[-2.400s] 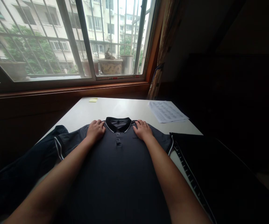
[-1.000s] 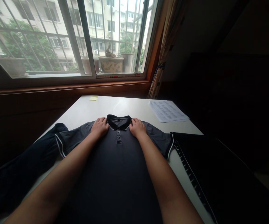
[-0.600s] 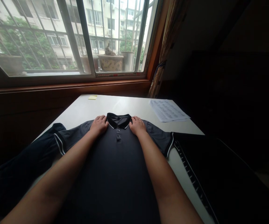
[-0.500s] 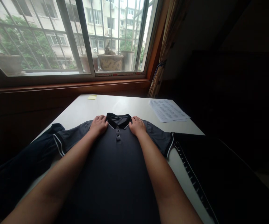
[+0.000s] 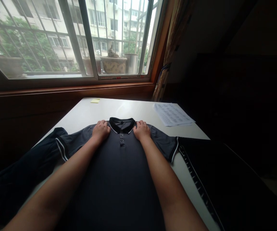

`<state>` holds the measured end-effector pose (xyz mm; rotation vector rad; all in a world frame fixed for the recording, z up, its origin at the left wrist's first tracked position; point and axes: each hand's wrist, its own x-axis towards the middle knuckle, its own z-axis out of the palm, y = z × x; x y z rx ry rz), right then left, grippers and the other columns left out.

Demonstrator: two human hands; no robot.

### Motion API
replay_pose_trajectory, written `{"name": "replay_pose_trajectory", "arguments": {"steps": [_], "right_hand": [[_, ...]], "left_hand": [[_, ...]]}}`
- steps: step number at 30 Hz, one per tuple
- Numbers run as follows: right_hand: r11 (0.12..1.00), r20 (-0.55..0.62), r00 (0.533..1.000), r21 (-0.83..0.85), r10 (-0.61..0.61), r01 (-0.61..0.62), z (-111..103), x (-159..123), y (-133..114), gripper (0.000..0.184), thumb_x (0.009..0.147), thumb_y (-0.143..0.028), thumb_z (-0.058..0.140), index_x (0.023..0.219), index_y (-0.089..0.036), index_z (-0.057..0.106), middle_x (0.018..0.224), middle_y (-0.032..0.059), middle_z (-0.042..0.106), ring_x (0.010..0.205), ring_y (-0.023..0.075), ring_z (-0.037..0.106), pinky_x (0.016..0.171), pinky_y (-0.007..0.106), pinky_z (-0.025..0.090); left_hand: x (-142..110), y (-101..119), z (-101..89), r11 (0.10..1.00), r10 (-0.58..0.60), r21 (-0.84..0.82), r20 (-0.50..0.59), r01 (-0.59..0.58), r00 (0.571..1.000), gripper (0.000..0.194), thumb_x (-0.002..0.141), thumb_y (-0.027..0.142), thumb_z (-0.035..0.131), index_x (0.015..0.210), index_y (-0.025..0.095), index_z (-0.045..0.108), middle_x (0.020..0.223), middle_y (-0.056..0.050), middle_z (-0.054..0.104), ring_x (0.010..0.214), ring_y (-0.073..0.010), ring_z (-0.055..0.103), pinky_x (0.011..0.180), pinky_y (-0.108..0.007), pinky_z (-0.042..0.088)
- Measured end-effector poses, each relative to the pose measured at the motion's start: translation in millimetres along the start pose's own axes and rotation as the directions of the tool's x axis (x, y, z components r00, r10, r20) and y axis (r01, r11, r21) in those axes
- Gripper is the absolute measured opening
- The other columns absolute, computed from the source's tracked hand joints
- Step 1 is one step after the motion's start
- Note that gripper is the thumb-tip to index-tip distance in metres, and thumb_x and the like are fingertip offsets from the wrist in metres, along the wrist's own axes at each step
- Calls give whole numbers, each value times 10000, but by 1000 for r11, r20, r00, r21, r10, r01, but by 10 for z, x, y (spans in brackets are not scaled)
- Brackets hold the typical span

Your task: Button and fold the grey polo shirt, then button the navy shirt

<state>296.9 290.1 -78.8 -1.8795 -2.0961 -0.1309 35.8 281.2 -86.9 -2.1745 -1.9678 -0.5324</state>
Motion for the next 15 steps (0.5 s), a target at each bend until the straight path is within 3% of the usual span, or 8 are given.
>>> {"name": "replay_pose_trajectory", "arguments": {"steps": [15], "right_hand": [[1000, 38, 999, -10, 4, -4, 95, 170, 65, 438, 963, -355, 446, 1317, -160, 612, 1399, 131, 567, 1268, 282, 497, 1100, 371, 374]], "left_hand": [[116, -102, 118, 1000, 20, -4, 41, -20, 999, 461, 963, 306, 428, 1297, 37, 597, 1411, -205, 553, 1360, -299, 457, 1183, -371, 327]]}}
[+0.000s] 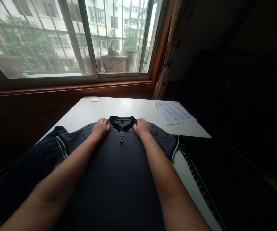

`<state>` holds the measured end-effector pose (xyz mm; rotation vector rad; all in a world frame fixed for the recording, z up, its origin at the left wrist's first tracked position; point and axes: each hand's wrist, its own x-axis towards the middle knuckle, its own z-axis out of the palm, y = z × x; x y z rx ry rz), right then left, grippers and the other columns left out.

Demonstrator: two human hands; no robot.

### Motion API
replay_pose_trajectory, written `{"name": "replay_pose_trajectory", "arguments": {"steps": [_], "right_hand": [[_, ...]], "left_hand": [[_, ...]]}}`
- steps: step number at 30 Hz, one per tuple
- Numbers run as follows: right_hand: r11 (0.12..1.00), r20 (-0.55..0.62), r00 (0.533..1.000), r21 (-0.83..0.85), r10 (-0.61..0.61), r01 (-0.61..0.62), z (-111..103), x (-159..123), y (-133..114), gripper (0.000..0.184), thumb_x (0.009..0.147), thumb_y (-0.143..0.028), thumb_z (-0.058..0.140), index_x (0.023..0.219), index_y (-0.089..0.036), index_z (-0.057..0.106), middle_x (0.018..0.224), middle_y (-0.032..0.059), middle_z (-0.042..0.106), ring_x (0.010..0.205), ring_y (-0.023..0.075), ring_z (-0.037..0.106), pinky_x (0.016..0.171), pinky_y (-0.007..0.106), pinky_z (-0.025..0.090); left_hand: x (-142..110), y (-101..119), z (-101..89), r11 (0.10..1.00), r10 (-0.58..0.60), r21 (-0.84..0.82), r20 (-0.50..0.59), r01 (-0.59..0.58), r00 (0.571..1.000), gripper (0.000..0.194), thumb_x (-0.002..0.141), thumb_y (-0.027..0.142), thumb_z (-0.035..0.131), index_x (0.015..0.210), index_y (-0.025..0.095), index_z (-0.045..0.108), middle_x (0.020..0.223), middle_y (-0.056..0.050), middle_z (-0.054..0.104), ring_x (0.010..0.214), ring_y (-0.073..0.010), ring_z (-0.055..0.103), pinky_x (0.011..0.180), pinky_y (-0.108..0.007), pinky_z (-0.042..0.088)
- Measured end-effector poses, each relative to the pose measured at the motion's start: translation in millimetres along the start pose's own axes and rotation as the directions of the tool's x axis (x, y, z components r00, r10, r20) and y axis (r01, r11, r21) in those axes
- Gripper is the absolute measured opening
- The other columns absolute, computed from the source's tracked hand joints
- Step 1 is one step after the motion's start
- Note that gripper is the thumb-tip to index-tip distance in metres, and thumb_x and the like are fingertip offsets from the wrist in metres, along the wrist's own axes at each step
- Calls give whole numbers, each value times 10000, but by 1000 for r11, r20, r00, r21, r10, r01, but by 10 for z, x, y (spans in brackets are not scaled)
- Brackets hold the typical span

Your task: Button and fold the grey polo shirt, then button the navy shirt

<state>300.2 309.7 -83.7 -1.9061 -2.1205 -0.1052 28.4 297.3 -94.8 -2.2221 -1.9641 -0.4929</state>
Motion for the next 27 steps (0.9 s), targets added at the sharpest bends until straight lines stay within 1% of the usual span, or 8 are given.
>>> {"name": "replay_pose_trajectory", "arguments": {"steps": [7, 13, 20, 24, 27], "right_hand": [[1000, 11, 1000, -2, 10, -10, 7, 26, 7, 443, 963, -365, 446, 1325, -166, 608, 1419, 124, 558, 1273, 278, 495, 1113, 367, 361], [1000, 16, 1000, 3, 12, -12, 22, 52, 29, 466, 968, -379, 441, 1360, -173, 585, 1452, 116, 535, 1318, 274, 462, 1134, 368, 341], [1000, 27, 1000, 7, 7, -7, 32, 80, 41, 473, 979, -378, 423, 1383, -180, 569, 1481, 116, 514, 1342, 280, 443, 1145, 384, 332], [1000, 48, 999, 11, 1, -1, 51, 77, 64, 503, 992, -393, 403, 1427, -172, 528, 1516, 118, 481, 1379, 280, 413, 1163, 400, 309], [1000, 80, 996, 15, -28, 27, 45, 28, 124, 534, 1010, -411, 370, 1470, -165, 485, 1550, 109, 448, 1414, 260, 389, 1188, 391, 275]], "left_hand": [[65, -26, 38, 1000, 7, -12, 17, -7, 1000, 471, 959, 300, 425, 1320, 43, 582, 1438, -201, 535, 1385, -291, 434, 1191, -374, 313], [115, -48, 56, 1000, 11, -23, 21, -11, 1000, 457, 959, 273, 409, 1313, 46, 588, 1434, -188, 540, 1385, -289, 431, 1200, -375, 300], [152, -49, 64, 998, 29, -47, 7, -29, 1000, 428, 956, 247, 408, 1279, 57, 615, 1389, -190, 571, 1345, -290, 457, 1199, -395, 297], [139, -65, 53, 998, 20, -52, 8, -20, 1000, 437, 968, 273, 410, 1326, 102, 591, 1422, -164, 552, 1355, -286, 447, 1181, -407, 325], [93, -85, 24, 999, 26, -45, 28, -24, 999, 467, 987, 310, 392, 1377, 110, 554, 1459, -156, 531, 1372, -279, 444, 1177, -401, 332]]}}
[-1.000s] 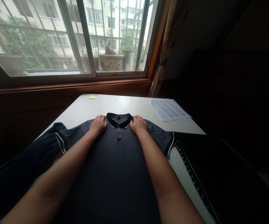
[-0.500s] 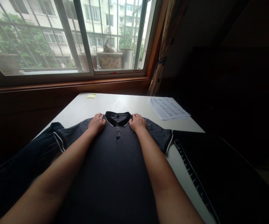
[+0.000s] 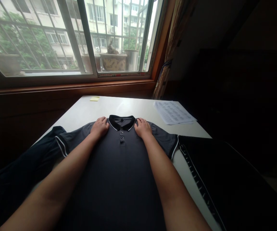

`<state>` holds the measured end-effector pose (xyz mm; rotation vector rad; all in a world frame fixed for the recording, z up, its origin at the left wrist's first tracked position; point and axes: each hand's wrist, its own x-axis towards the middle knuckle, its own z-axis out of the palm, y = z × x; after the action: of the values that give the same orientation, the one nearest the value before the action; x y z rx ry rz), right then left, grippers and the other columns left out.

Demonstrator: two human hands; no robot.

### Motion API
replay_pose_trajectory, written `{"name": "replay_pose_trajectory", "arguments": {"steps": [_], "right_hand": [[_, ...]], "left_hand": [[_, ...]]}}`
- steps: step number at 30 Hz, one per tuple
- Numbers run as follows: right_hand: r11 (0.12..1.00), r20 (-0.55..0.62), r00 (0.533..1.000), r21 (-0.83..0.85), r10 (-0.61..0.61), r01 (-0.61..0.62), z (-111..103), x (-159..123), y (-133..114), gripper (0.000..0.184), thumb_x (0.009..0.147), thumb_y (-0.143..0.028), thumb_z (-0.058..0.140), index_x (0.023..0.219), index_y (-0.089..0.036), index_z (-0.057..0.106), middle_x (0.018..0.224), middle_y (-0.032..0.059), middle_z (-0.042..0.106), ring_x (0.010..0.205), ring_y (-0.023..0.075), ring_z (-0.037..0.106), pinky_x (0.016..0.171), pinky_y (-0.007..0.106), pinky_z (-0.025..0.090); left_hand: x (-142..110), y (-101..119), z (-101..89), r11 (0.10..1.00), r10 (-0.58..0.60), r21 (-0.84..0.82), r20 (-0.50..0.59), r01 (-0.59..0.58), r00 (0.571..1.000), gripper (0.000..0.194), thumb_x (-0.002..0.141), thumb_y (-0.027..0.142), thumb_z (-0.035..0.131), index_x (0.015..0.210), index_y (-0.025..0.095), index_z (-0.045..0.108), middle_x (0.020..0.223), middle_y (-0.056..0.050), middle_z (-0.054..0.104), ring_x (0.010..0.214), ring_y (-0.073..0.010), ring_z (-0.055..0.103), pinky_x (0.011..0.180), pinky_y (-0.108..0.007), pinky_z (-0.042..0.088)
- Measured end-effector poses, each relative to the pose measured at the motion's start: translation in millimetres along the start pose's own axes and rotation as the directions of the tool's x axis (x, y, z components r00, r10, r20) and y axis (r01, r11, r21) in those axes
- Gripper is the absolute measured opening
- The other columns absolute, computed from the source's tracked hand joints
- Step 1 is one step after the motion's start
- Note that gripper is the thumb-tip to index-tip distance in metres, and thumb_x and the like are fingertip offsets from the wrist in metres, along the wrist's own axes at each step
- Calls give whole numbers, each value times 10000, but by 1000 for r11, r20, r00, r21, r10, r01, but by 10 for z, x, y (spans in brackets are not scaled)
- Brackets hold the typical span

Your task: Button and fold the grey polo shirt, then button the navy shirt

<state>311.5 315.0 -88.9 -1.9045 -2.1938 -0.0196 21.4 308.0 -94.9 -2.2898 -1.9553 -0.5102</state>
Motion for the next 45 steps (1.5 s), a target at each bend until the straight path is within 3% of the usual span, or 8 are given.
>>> {"name": "replay_pose_trajectory", "arguments": {"steps": [7, 12, 17, 23, 29, 35, 40, 45], "right_hand": [[992, 81, 989, -14, -120, 122, -144, -341, 310, 562, 1026, -418, 362, 1511, -145, 439, 1611, 77, 372, 1481, 211, 324, 1227, 357, 229], [989, 68, 988, -55, -137, 141, -331, -680, 521, 516, 1022, -360, 380, 1488, -158, 474, 1594, 97, 399, 1479, 239, 339, 1220, 430, 252], [982, 24, 985, -82, -169, 171, -496, -1144, 505, 478, 1012, -311, 404, 1446, -149, 525, 1603, 120, 375, 1499, 255, 302, 1230, 474, 222], [946, 59, 945, 32, -323, 321, -548, -2053, 309, 505, 1044, -414, 358, 1497, -220, 464, 1618, 64, 357, 1507, 216, 292, 1238, 464, 233], [960, 50, 963, 105, -264, 258, -636, -2752, 542, 510, 1026, -427, 391, 1506, -267, 454, 1612, 52, 367, 1497, 249, 316, 1232, 516, 264], [975, -69, 989, 171, -129, 139, -682, -3217, 813, 453, 997, -385, 417, 1415, -292, 567, 1558, 61, 449, 1449, 275, 401, 1207, 505, 349], [954, -127, 992, 295, -7, 45, -734, -3451, 819, 425, 918, -389, 514, 1334, -382, 602, 1375, 86, 591, 1289, 307, 563, 1119, 531, 449], [909, -33, 994, 408, 105, -82, -786, -3560, 800, 541, 838, -418, 584, 1377, -389, 542, 1282, 92, 618, 1181, 290, 639, 979, 454, 561]], "left_hand": [[-318, -157, -152, 993, 113, 14, 83, -115, 990, 542, 1012, 361, 373, 1486, 111, 448, 1564, -121, 430, 1492, -257, 315, 1235, -390, 238], [-615, -283, -380, 984, 171, 36, 103, -175, 980, 536, 1011, 353, 388, 1496, 131, 444, 1593, -128, 378, 1504, -274, 295, 1225, -442, 258], [-1122, -32, -620, 955, 290, 32, 111, -295, 950, 534, 1012, 373, 424, 1502, 163, 444, 1618, -107, 332, 1527, -279, 231, 1249, -471, 197], [-2038, 302, -776, 874, 486, -105, 167, -475, 858, 538, 1045, 463, 372, 1560, 313, 325, 1635, -25, 297, 1518, -257, 265, 1246, -506, 208], [-2522, 33, -972, 904, 426, -74, 220, -421, 878, 581, 1038, 484, 376, 1580, 343, 222, 1647, -8, 236, 1520, -264, 253, 1244, -523, 204], [-2973, -185, -1062, 934, 356, -72, 153, -349, 922, 574, 1002, 467, 451, 1551, 349, 331, 1613, -22, 329, 1490, -308, 323, 1207, -569, 287], [-3288, -112, -1213, 931, 299, -245, 92, -270, 950, 466, 975, 411, 478, 1435, 367, 536, 1576, -13, 418, 1447, -318, 398, 1175, -532, 394], [-3412, 51, -1471, 876, 149, -479, 153, -59, 977, 384, 960, 464, 481, 1300, 388, 641, 1523, -19, 483, 1337, -299, 528, 1050, -440, 540]]}}
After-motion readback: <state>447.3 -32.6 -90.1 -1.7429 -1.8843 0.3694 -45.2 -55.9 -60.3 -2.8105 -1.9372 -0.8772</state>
